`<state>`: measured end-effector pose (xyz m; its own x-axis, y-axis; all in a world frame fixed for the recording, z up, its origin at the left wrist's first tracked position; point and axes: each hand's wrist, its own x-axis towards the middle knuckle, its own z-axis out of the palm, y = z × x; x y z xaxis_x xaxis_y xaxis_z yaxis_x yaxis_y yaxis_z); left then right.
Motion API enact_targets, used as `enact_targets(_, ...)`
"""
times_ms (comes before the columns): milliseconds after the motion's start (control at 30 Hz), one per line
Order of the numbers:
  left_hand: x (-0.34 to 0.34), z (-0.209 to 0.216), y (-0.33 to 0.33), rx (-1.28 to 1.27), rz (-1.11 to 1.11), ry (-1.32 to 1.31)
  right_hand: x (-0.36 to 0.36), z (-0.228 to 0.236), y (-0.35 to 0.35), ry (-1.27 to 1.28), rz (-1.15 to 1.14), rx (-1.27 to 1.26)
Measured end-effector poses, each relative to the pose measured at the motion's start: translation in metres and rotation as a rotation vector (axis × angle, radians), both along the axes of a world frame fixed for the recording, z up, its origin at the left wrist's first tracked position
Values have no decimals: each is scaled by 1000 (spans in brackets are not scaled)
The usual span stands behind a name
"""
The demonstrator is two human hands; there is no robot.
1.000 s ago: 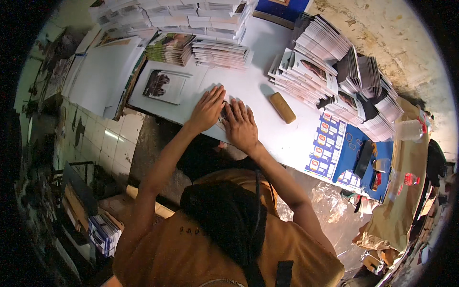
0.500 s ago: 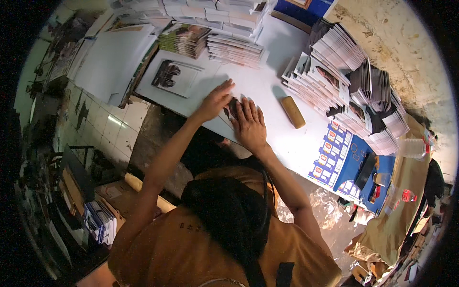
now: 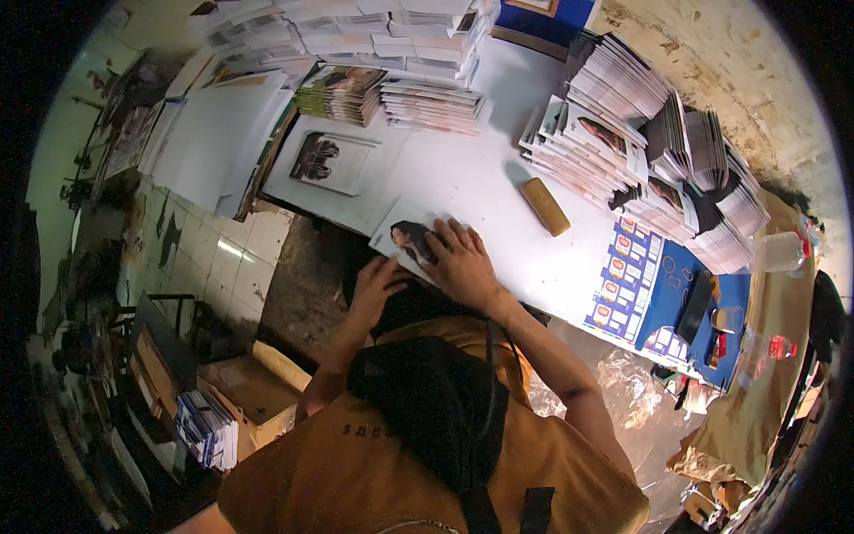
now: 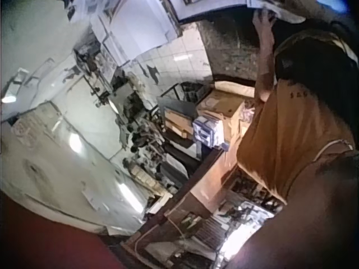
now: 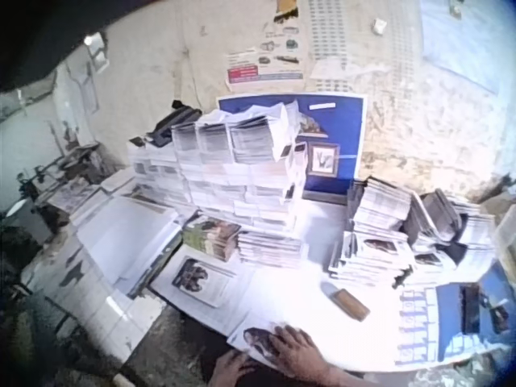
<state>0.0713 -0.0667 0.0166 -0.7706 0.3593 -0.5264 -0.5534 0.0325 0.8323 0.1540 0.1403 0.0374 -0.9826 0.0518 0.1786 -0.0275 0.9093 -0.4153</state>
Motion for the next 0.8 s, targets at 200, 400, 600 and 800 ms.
enact_targets(200,-23,21,4,39,-56,174,1,26,16,85,41,-350)
enact_targets(400,-115,91,52,207,-1,414,27,7,59,231,-377,-443)
enact_targets(600,-181,120,88,397,71,490,26,4,62,265,-354,-296)
enact_targets(800,-197,146,103,423,87,441,23,0,65,181,-338,-333)
